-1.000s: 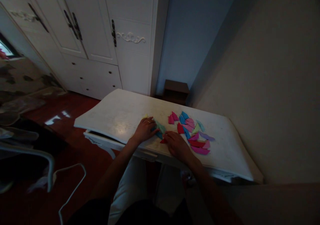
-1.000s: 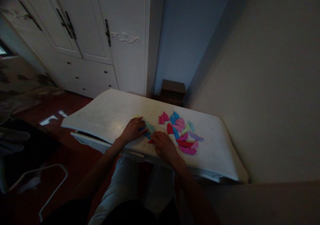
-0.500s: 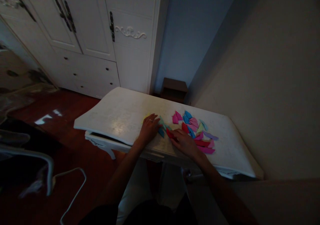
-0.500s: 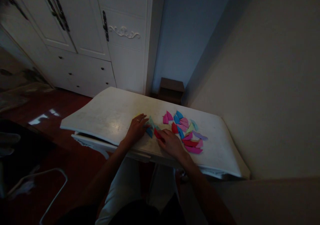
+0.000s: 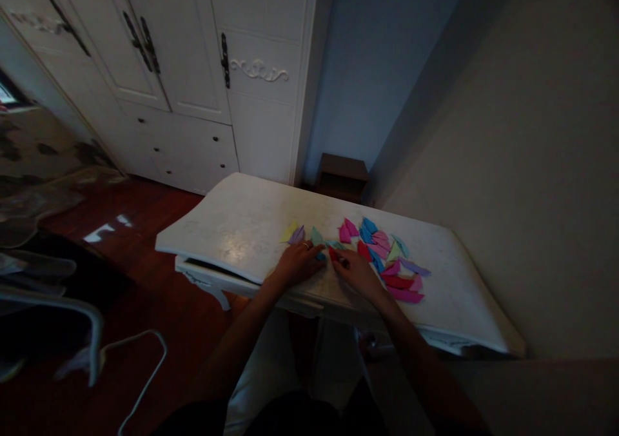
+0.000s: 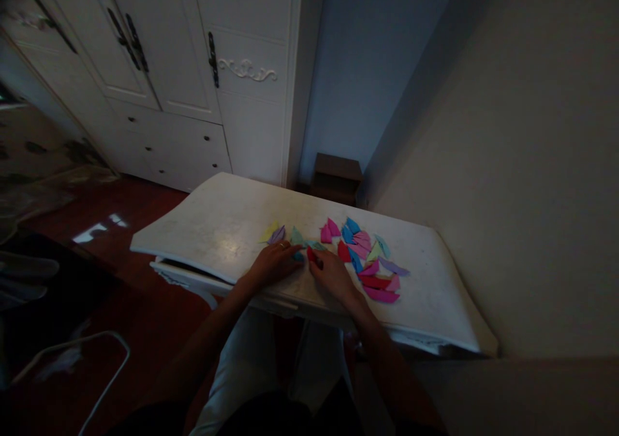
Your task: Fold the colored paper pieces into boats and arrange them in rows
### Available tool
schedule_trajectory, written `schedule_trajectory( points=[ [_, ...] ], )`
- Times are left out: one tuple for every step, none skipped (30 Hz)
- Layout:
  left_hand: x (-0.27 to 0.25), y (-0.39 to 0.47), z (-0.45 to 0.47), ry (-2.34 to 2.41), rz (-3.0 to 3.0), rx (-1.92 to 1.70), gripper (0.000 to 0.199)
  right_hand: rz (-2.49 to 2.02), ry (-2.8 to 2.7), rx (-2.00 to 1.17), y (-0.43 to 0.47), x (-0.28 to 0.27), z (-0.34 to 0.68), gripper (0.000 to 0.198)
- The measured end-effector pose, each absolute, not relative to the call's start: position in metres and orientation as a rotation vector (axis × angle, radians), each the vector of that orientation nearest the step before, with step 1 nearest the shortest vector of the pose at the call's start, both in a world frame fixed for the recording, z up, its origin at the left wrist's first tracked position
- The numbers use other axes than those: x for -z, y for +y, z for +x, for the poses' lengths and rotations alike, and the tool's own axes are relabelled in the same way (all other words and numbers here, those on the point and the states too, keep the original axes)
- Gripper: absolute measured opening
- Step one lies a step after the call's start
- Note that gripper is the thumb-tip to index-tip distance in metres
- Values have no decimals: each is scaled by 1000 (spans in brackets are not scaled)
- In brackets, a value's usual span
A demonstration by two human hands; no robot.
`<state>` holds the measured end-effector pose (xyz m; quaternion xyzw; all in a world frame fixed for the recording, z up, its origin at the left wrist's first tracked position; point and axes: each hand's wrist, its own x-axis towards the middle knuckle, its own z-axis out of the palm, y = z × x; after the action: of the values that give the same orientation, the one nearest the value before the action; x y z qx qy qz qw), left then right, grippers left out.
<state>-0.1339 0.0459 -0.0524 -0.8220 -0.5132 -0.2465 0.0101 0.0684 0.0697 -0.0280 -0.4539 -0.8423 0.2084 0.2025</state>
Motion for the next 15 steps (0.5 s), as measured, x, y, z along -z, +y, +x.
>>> schedule_trajectory(
  points=[
    [51,46,-133,-1590,-2583,728,31,-1278,-2335,-591,70,29,69,32],
    [50,46,-133,-1579,-2593,699,26,-1285,-2323,-595,69,30,69,32],
    [50,47,-132,-1570,-2596,685,23,-1288,-2315,-591,69,31,68,33],
    [49,47,-132,-1562,-2593,685,23,-1292,-2310,-579,69,32,67,33],
    [50,47,-132,-1559,-2585,693,23,-1297,-2308,-558,70,33,65,32],
    [50,47,-133,-1559,-2574,703,23,-1305,-2308,-529,70,33,64,31],
    [51,47,-133,-1566,-2561,714,23,-1314,-2313,-496,71,33,62,29],
    [53,47,-133,-1575,-2549,724,23,-1321,-2322,-461,72,33,60,27],
    [54,47,-133,-1585,-2537,735,24,-1327,-2333,-426,73,32,58,26],
    [55,47,-133,-1601,-2520,748,24,-1332,-2342,-391,74,31,57,25],
    [57,47,-133,-1620,-2498,764,25,-1337,-2349,-360,75,30,55,25],
    [58,47,-134,-1641,-2476,777,25,-1346,-2354,-330,76,28,54,26],
    [59,47,-134,-1666,-2449,784,25,-1357,-2356,-303,76,26,53,26],
    [60,48,-134,-1696,-2419,782,23,-1375,-2358,-278,77,25,51,26],
    [60,48,-134,-1724,-2391,774,21,-1399,-2361,-259,77,23,50,25]
  ],
)
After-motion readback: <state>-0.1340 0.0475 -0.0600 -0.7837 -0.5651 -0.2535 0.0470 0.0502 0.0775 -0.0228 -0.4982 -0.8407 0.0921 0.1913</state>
